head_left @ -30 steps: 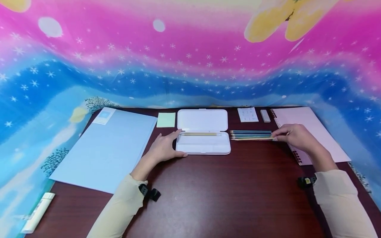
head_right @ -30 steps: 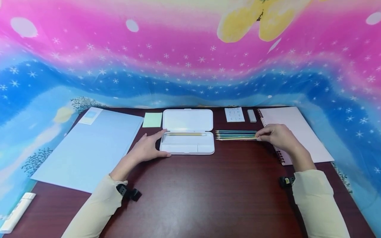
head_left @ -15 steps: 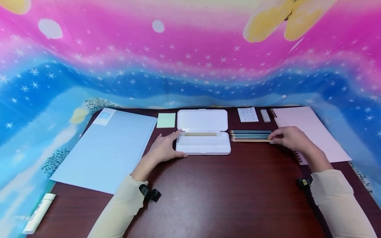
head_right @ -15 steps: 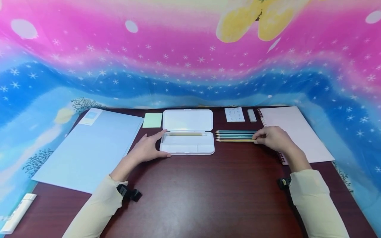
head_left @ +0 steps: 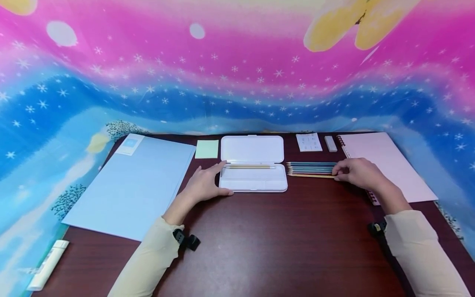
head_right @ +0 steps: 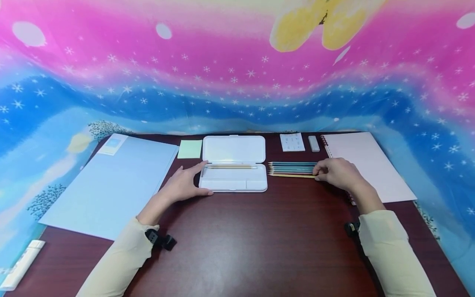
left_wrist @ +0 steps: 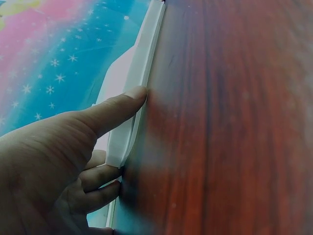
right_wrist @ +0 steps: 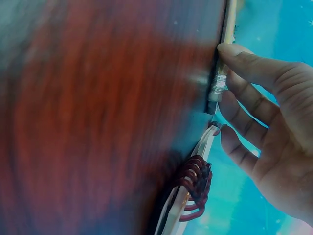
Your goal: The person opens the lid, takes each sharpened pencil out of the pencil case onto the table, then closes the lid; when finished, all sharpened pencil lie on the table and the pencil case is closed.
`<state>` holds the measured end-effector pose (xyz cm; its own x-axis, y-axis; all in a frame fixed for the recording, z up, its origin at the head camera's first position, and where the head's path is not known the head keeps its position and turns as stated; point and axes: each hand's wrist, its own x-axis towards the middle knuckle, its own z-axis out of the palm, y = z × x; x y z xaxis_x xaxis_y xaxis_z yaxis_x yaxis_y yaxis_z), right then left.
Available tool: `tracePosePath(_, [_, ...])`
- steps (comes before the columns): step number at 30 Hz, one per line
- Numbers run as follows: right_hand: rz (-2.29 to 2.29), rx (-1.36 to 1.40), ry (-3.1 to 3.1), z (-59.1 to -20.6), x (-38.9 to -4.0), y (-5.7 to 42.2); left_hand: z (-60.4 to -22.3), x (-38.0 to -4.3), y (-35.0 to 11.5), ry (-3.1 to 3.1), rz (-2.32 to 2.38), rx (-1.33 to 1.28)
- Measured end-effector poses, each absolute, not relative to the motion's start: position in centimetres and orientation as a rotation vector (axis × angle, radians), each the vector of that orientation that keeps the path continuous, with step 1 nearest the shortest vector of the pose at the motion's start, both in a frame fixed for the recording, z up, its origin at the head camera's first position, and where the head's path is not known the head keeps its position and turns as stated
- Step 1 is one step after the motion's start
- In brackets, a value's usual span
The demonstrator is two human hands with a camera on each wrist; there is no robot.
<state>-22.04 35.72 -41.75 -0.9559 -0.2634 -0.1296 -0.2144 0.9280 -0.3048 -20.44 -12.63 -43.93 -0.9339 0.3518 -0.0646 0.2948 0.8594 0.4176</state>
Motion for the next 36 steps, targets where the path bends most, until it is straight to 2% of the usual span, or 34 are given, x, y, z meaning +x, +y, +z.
tracePosePath(17, [-0.399, -0.333, 2.94, -41.5, -22.3, 35.2, -43.9, -20.4, -12.5, 2.88, 0.613, 0.483])
tracePosePath(24, [-0.616, -0.356, 3.019, -39.4, -22.2, 35.1, -44.0, -20.5, -12.6, 2.889, 0.619, 0.49])
tracePosePath(29, [-0.729, -0.381, 3.027, -37.6, -23.0, 33.2, -44.0, -20.5, -12.7, 2.895, 0.611, 0.488])
tracePosePath(36, [-0.777, -0.658, 2.878, -38.1, -24.4, 27.8, -44.1, -20.6, -12.6, 2.891, 0.599, 0.489])
